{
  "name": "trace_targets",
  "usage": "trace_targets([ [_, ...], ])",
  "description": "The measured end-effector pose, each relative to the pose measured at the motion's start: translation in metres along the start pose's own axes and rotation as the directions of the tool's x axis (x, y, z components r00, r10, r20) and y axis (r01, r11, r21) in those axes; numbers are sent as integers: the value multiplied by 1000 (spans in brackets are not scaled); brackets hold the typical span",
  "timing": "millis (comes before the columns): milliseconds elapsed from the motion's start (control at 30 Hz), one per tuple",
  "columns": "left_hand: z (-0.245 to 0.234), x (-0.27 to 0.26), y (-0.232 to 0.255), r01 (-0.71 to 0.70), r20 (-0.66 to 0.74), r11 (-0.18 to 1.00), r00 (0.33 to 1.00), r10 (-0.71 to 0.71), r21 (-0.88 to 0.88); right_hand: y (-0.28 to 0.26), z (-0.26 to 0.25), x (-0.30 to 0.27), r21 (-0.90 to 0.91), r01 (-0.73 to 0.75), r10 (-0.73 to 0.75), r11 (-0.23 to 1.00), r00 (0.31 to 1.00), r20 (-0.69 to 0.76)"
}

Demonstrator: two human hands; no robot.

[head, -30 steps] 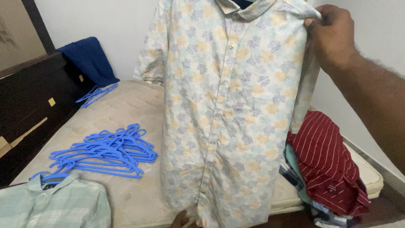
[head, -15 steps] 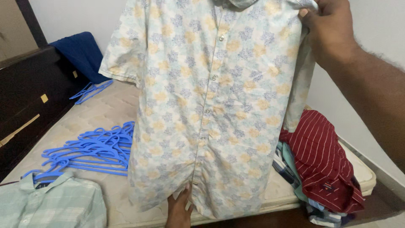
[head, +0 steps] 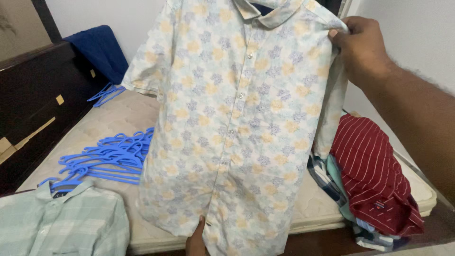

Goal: The person buttons a light-colored floral shirt from the bottom up while it rests on a bed. After buttoning, they place the shirt on a blue plastic hanger, adjust the collar, and lift the hanger to display the shirt.

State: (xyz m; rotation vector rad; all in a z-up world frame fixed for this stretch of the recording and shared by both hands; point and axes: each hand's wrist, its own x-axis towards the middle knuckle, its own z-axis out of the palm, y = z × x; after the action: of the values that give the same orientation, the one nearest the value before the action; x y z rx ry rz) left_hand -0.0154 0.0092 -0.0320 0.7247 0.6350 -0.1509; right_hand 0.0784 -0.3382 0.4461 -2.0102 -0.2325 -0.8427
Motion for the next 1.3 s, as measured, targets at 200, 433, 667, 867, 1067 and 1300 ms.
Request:
trace_targets([
  [200, -54, 24, -30, 53, -78, 998, 996, -50, 35, 35, 40, -13, 10, -149, 148, 989, 985, 86],
  [433, -93, 57, -61, 173, -108, 976, 981, -160, 132, 91, 100, -17, -29, -476, 474, 879, 865, 166],
  [667, -116, 94, -115, 326, -105, 911, 945, -309, 255, 200, 164, -11, -195, -480, 517, 855, 818, 253],
  [867, -145, 113, -136, 379, -131, 871, 926, -355, 312, 312, 215, -15, -178, -490, 521, 854, 806, 280],
  [1067, -146, 129, -145, 370, -116, 863, 929, -352, 343, 379, 249, -37, -220, -453, 503, 864, 786, 359],
  [1300, -152, 103, -152, 193, -165, 944, 974, -153, 268, 391, 251, -85, -381, -100, 244, 919, 903, 354],
])
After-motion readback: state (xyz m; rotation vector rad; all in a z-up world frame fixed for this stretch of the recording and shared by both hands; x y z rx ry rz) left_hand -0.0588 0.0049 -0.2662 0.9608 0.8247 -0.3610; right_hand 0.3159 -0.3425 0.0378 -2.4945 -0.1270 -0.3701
